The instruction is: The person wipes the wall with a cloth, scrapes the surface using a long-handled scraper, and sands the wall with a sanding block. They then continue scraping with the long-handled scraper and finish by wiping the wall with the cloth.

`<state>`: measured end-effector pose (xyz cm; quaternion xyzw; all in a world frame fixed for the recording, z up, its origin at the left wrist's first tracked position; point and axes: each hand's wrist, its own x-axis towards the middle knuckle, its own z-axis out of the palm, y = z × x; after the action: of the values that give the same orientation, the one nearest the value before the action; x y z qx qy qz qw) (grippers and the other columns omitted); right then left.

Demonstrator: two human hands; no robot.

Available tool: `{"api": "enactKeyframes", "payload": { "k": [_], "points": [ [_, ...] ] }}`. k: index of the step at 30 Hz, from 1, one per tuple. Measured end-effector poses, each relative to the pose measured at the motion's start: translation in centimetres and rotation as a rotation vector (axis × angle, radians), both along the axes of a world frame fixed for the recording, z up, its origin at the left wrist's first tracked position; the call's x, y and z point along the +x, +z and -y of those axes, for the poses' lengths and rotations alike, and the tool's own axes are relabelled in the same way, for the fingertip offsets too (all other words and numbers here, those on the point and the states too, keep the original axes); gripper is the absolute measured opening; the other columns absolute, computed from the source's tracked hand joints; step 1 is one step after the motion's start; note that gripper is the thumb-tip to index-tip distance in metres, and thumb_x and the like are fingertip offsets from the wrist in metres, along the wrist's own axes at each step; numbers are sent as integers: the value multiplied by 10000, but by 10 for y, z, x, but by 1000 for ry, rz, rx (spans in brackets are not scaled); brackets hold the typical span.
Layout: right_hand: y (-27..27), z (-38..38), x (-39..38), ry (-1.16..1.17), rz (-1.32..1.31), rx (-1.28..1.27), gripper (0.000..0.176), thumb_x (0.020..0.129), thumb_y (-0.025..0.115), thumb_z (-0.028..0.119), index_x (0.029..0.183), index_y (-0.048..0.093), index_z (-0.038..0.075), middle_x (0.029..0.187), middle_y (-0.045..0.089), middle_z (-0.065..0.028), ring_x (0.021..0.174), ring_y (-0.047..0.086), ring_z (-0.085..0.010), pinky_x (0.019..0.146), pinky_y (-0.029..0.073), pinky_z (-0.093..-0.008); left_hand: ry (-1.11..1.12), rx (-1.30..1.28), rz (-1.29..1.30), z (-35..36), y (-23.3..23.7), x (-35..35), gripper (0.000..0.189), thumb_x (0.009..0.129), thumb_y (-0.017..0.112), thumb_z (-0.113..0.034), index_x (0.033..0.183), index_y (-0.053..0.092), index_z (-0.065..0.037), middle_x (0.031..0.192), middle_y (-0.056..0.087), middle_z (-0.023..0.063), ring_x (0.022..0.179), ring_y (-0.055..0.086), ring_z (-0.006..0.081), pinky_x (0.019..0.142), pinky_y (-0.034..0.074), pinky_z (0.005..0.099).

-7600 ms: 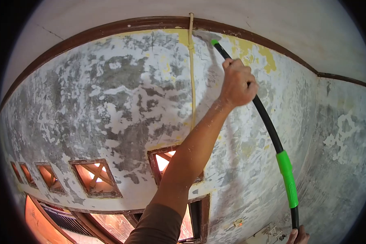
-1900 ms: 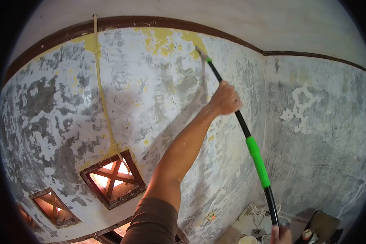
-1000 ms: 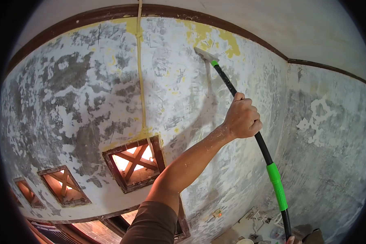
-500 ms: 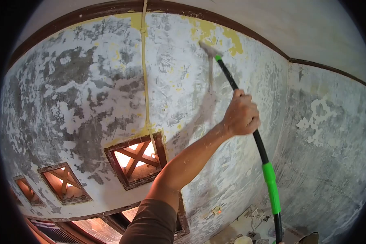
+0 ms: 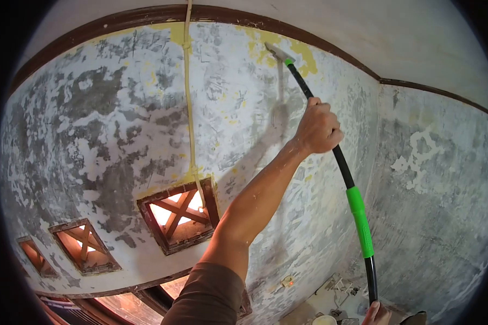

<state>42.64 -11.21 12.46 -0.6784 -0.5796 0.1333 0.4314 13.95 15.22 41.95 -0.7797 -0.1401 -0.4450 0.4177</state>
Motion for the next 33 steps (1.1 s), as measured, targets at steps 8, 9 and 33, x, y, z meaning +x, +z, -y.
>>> {"api": "enactKeyframes", "payload": {
  "k": [8, 9, 33],
  "points": [
    [2, -1, -13, 21, -23, -14, 618, 945, 411, 483, 710, 553, -72, 561, 474, -264, 480, 455, -416, 473, 330, -483, 19, -2, -48, -2, 10, -9, 186, 588, 554, -172, 421, 546, -90, 475, 521, 60, 598, 482, 243, 740, 320, 399],
    [4, -9, -7, 7, 46, 90, 606, 955, 401, 472, 717, 550, -66, 552, 461, -250, 474, 435, -411, 474, 328, -481, 44, -42, -53, 0, 18, -5, 188, 598, 550, -170, 431, 556, -85, 483, 528, 67, 597, 487, 249, 742, 322, 400],
    [-46, 2, -9, 85, 101, 48, 507, 962, 443, 446, 869, 588, -30, 635, 578, -169, 461, 485, -311, 444, 355, -420, 97, -51, -90, 7, 21, -14, 199, 575, 549, -185, 404, 522, -86, 479, 525, 83, 587, 480, 261, 725, 330, 405]
  ]
}}
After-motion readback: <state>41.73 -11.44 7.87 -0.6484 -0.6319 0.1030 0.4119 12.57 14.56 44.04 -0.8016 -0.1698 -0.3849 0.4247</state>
